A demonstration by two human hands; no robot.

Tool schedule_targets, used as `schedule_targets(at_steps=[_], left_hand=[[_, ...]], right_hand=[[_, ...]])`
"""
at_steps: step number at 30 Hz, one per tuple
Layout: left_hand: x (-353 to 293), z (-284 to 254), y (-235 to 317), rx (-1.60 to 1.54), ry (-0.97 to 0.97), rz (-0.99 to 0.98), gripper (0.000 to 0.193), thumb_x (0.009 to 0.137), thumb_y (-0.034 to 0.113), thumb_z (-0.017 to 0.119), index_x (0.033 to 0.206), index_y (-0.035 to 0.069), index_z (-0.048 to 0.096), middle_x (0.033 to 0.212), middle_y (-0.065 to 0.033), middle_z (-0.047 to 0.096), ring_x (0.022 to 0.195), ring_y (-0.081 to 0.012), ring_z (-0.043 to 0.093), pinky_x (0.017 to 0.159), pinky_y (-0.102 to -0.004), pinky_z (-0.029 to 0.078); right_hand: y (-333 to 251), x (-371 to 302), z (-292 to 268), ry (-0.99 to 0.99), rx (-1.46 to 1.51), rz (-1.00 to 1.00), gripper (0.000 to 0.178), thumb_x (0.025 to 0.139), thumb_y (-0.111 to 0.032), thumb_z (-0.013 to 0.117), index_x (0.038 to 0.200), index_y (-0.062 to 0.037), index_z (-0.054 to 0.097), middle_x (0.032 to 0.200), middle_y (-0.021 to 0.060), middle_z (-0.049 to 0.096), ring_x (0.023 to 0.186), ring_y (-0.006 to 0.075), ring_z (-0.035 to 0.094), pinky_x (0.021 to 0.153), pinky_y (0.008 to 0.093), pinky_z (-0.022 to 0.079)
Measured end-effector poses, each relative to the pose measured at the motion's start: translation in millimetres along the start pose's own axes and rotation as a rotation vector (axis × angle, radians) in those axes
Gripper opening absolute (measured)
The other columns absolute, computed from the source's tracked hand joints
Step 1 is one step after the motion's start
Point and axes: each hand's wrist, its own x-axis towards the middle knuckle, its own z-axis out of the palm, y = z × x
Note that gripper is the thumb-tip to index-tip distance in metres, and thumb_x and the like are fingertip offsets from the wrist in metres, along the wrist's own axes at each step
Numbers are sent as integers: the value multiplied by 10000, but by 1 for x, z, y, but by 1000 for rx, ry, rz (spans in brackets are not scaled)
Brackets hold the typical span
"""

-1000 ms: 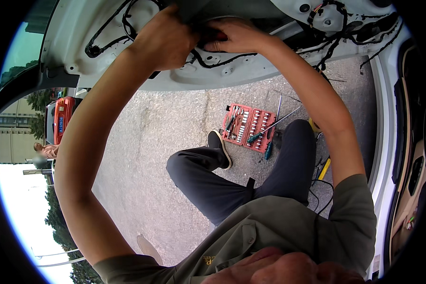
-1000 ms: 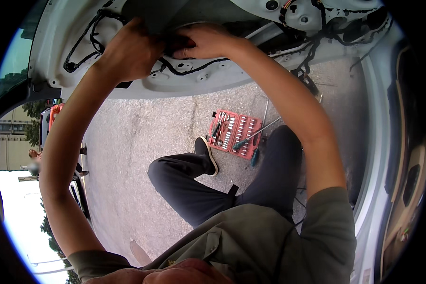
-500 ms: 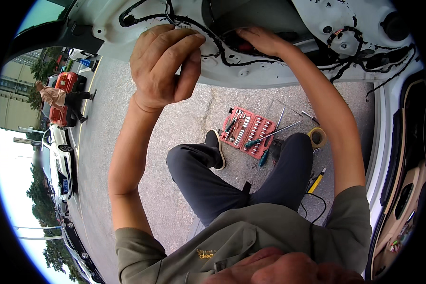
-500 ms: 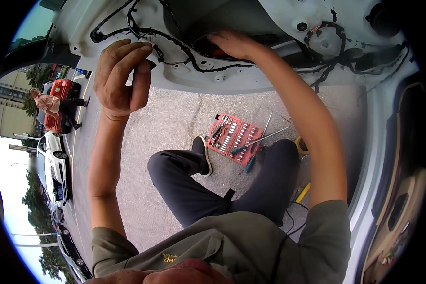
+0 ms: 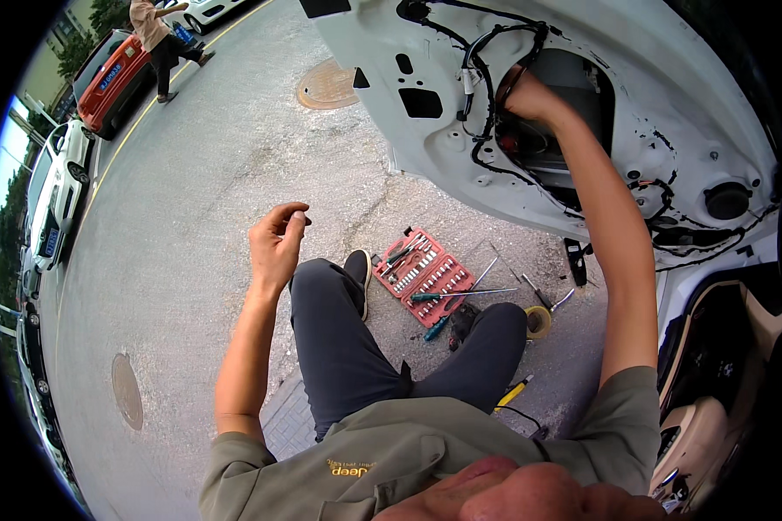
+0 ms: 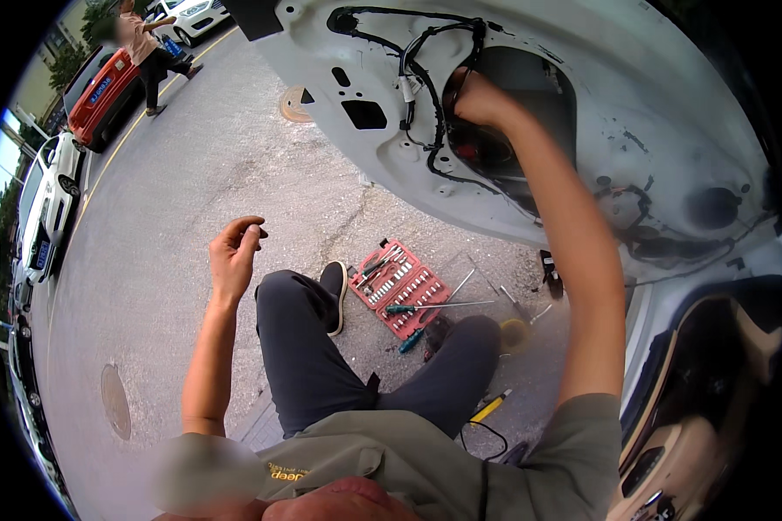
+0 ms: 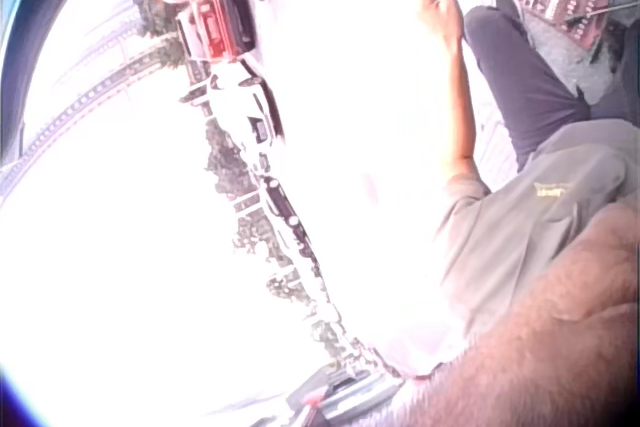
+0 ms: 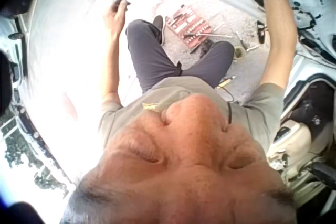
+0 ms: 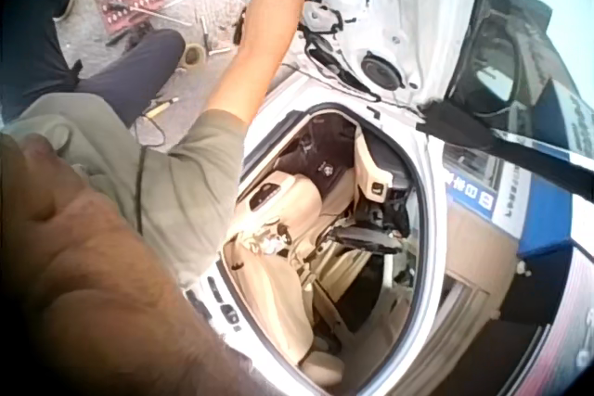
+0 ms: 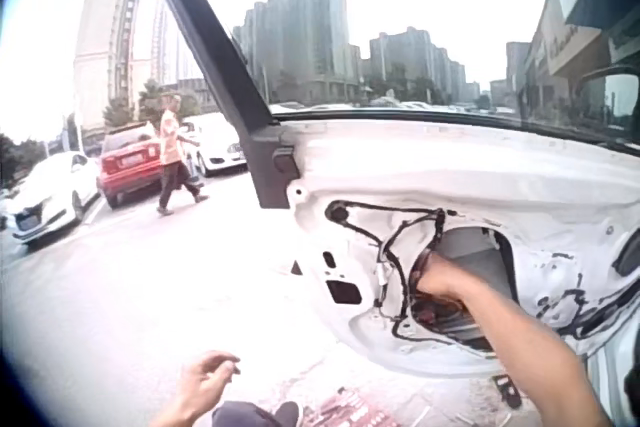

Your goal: The person is kneeling beside an open car door, using a red and black tool to work on the internal wiring and mechanisms. They manipulate wires and components within the door panel, occasionally reaching for tools from a red case on the ground.

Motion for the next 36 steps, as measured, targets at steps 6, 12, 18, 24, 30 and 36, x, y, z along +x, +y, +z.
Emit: schedule_targets(at_steps=[6, 12, 18, 24, 30, 36], left_hand=[[28, 119, -7, -44, -340, 97, 218, 980, 118, 623, 1111, -20, 730, 909, -138, 759, 806, -166, 729, 717, -302, 567], [40, 177, -7, 63, -464, 388, 226, 922, 160, 632, 1085, 55, 748, 933, -157, 735, 763, -319, 707, 704, -404, 558], [37, 181, -33, 144, -477, 435, 202, 911, 153, 627, 1057, 71, 740, 885, -130, 718, 771, -338, 701, 693, -441, 558], [41, 177, -35, 179, -480, 552, 187, 899, 138, 644, 1050, 84, 740, 835, -101, 702, 727, -310, 695, 637, -421, 551], [43, 184, -31, 185, -523, 600, 195, 884, 134, 654, 1051, 92, 744, 812, -94, 690, 722, -314, 690, 629, -426, 548], [41, 187, -23, 161, -542, 638, 193, 886, 145, 650, 1043, 84, 743, 812, -92, 689, 723, -311, 690, 631, -428, 555]], right_hand=[[55, 69, 52, -106, 32, -158, 222, 806, -29, 647, 1001, 33, 733, 897, 175, 740, 813, 230, 671, 789, 357, 533], [23, 76, 60, -166, -28, -160, 223, 810, -32, 647, 1007, 31, 733, 903, 173, 740, 820, 228, 671, 793, 355, 532], [14, 89, 65, -203, -83, -160, 225, 814, -35, 647, 1012, 29, 732, 908, 171, 740, 826, 226, 671, 797, 354, 532], [4, 107, 71, -235, -108, -181, 226, 818, -37, 647, 1018, 28, 731, 913, 169, 741, 832, 224, 671, 802, 352, 532], [0, 116, 74, -252, -121, -190, 227, 823, -40, 647, 1023, 26, 730, 918, 167, 741, 839, 222, 672, 806, 351, 531], [-5, 120, 82, -257, -121, -177, 228, 827, -43, 647, 1028, 25, 729, 924, 164, 741, 845, 220, 672, 810, 349, 531]])
